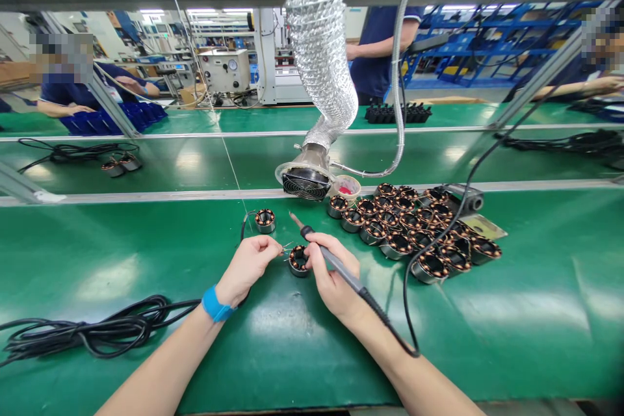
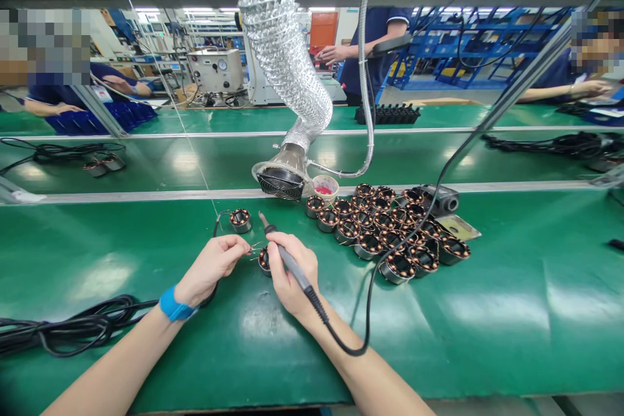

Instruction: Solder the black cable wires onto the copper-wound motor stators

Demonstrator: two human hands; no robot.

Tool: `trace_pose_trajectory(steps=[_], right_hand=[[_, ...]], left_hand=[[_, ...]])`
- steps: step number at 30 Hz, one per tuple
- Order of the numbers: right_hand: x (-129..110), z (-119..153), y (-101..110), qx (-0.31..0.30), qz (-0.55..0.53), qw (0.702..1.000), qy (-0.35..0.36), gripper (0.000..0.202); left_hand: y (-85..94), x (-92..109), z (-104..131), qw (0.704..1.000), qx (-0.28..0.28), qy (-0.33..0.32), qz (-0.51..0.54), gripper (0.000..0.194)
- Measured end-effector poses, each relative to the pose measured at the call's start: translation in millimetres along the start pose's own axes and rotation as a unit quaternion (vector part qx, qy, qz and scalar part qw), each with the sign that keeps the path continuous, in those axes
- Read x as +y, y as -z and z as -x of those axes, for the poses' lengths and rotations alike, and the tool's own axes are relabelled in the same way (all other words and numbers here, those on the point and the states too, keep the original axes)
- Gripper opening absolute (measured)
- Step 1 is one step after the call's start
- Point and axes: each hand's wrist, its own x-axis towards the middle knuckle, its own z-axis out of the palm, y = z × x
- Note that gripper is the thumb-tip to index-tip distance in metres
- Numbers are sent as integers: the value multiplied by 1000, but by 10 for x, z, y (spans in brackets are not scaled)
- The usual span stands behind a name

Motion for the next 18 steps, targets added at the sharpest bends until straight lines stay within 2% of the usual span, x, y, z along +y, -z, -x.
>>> trace_pose_trajectory(steps=[4,9,18], right_hand=[[32,-63,-36,-39,21,998,45,27],[120,-86,-104,-77,50,994,55,36],[140,-129,-176,-95,103,984,109,31]], left_hand=[[-30,2,-7,999,3,-42,-2,17],[-78,-17,-46,995,-1,-102,14,15],[-26,-8,-64,992,1,-118,-36,19]])
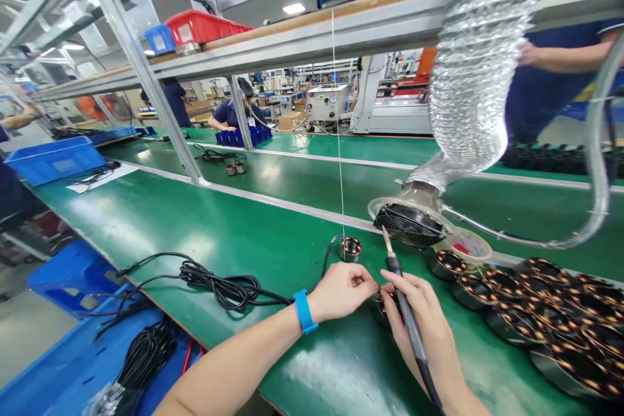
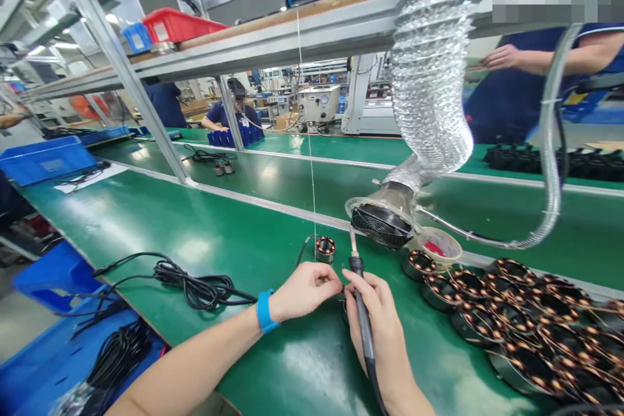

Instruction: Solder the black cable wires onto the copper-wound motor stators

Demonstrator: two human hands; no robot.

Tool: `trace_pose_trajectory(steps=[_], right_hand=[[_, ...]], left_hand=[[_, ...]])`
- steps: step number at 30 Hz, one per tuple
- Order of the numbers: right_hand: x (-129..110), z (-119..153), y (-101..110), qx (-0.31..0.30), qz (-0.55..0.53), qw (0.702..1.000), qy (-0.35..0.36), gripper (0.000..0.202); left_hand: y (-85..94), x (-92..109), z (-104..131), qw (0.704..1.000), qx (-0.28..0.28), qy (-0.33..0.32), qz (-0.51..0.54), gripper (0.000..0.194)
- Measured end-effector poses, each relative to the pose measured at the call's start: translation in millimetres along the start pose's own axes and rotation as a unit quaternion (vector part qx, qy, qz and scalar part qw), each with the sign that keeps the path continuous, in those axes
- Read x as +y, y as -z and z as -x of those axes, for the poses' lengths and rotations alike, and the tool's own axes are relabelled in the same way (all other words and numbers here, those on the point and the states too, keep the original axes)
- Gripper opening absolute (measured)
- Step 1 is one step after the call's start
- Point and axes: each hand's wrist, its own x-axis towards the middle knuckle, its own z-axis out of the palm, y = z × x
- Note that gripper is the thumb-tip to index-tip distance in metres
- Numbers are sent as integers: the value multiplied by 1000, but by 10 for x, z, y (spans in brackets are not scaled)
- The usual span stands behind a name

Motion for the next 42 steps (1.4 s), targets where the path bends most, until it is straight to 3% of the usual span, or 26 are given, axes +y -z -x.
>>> trace_pose_trajectory(steps=[6,12,20,32,42], right_hand=[[49,13,-22,9,18,1000,13,28],[71,48,-11,9,20,1000,14,28],[62,74,-39,5,26,999,26,27],[86,81,-44,21,0,1000,17,28],[9,70,-52,54,-14,993,-106,23]], left_hand=[[80,19,-17,994,-68,77,24,16],[111,-5,-61,986,-95,109,79,10],[77,20,-52,980,-40,159,110,8],[114,25,-67,984,-18,157,88,12],[123,13,-8,984,-33,156,83,16]])
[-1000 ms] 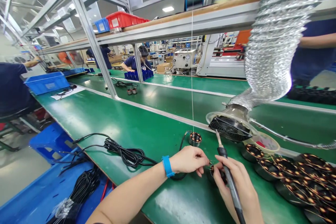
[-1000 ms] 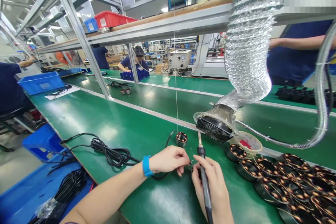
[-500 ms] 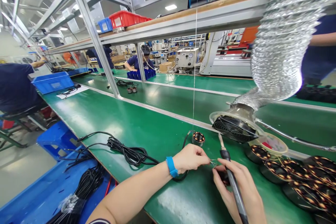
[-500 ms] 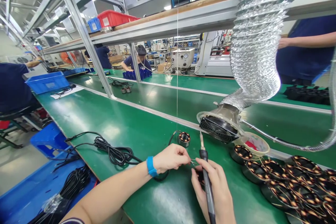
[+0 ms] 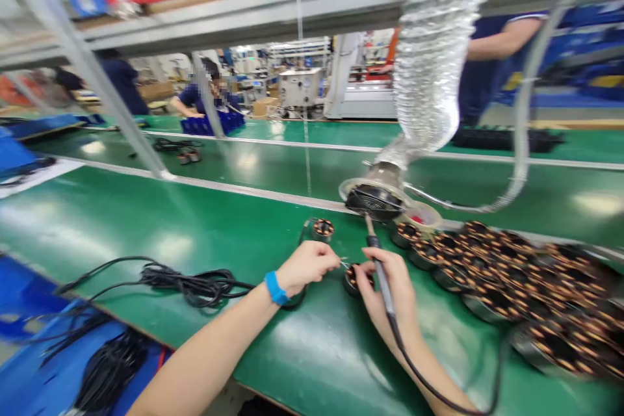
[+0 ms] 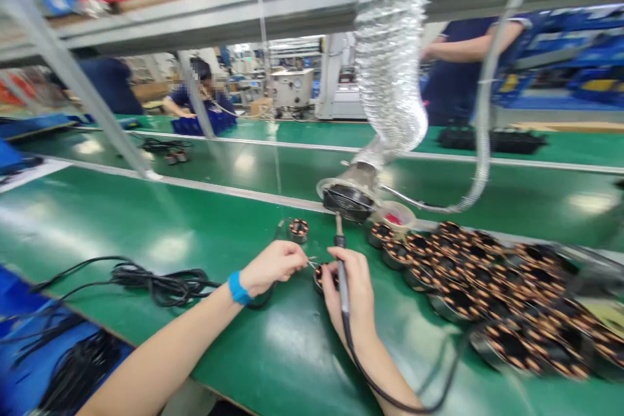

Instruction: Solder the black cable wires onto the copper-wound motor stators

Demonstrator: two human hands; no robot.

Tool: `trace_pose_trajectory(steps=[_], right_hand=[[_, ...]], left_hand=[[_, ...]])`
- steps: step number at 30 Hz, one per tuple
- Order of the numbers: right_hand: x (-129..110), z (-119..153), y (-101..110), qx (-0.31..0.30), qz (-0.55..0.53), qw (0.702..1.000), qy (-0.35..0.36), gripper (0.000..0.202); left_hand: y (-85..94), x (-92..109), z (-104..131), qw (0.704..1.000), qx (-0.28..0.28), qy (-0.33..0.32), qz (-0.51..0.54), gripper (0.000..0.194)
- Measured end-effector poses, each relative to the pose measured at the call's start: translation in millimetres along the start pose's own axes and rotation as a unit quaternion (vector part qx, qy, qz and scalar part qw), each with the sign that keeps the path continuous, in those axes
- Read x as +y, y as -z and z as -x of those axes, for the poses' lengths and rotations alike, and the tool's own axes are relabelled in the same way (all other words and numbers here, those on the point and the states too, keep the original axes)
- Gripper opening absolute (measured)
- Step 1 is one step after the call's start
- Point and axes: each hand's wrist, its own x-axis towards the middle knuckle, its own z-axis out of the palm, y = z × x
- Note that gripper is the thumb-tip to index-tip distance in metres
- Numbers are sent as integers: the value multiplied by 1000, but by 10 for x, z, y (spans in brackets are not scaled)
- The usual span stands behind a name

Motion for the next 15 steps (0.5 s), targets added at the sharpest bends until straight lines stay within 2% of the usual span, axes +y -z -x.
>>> trace_pose_trajectory(steps=[7,15], right_hand=[[-32,63,21,-7,-41,997,-69,31],[-83,78,60,-12,-80,993,-80,26]], left_hand=[[-28,27,59,1000,-20,7,-5,19],[-77,30,102,998,-14,-16,-56,19]])
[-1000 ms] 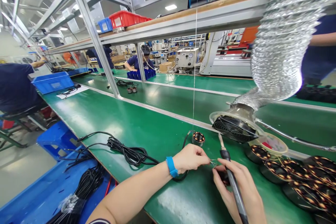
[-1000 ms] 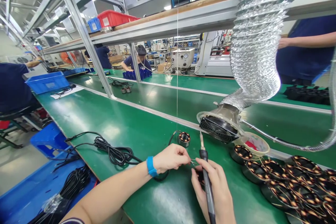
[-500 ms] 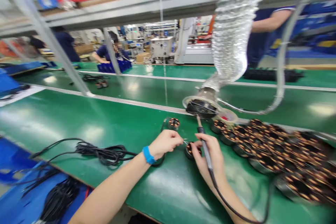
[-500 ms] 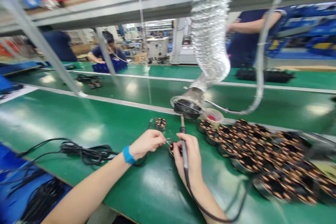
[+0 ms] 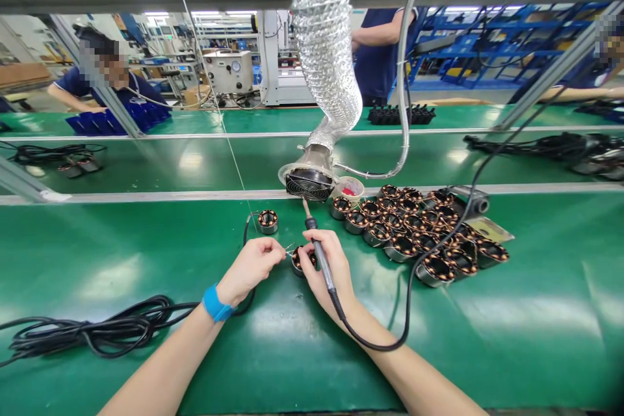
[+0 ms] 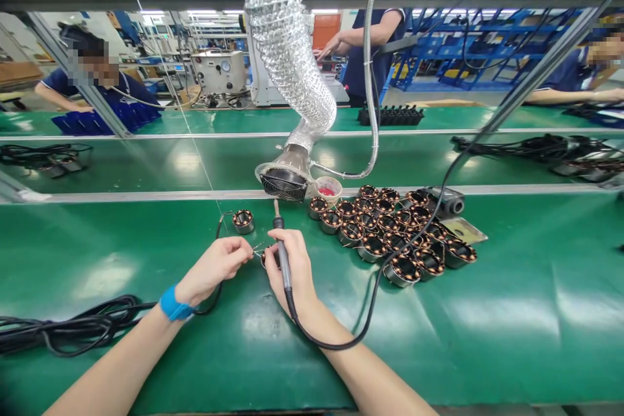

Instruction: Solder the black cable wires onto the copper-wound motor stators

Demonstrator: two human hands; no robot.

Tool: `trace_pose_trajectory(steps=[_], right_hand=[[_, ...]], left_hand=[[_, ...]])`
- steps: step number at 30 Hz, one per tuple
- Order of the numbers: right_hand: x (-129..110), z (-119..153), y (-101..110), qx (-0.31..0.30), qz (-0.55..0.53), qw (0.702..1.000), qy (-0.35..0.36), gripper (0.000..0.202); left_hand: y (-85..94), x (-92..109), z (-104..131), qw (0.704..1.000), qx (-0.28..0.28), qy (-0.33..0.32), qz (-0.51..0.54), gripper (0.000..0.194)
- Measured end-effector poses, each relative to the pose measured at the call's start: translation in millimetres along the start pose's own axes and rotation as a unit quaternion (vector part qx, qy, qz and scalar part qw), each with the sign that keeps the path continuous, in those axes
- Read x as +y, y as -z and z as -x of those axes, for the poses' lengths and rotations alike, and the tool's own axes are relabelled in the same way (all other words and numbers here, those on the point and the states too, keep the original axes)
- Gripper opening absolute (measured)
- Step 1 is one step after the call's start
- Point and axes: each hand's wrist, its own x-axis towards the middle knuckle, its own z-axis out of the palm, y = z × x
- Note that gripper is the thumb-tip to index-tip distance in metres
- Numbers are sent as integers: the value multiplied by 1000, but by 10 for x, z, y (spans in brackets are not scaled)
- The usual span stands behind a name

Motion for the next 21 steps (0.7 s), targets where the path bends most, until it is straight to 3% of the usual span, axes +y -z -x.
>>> trace_pose_trajectory(steps=[5,9,14,21], right_hand=[[-69,-23,98,50,-6,999,-16,16],[-70,30,187,95,-14,995,22,15],[-44,117,217,116,-37,991,62,29],[-92,126,206,108,-51,990,81,27]], left_hand=[[-12,1,6,1000,4,-5,-23,17],[3,-9,6,1000,-5,7,-18,15],[37,-28,-14,999,-28,33,6,15],[16,-26,-3,999,-11,4,-34,16]])
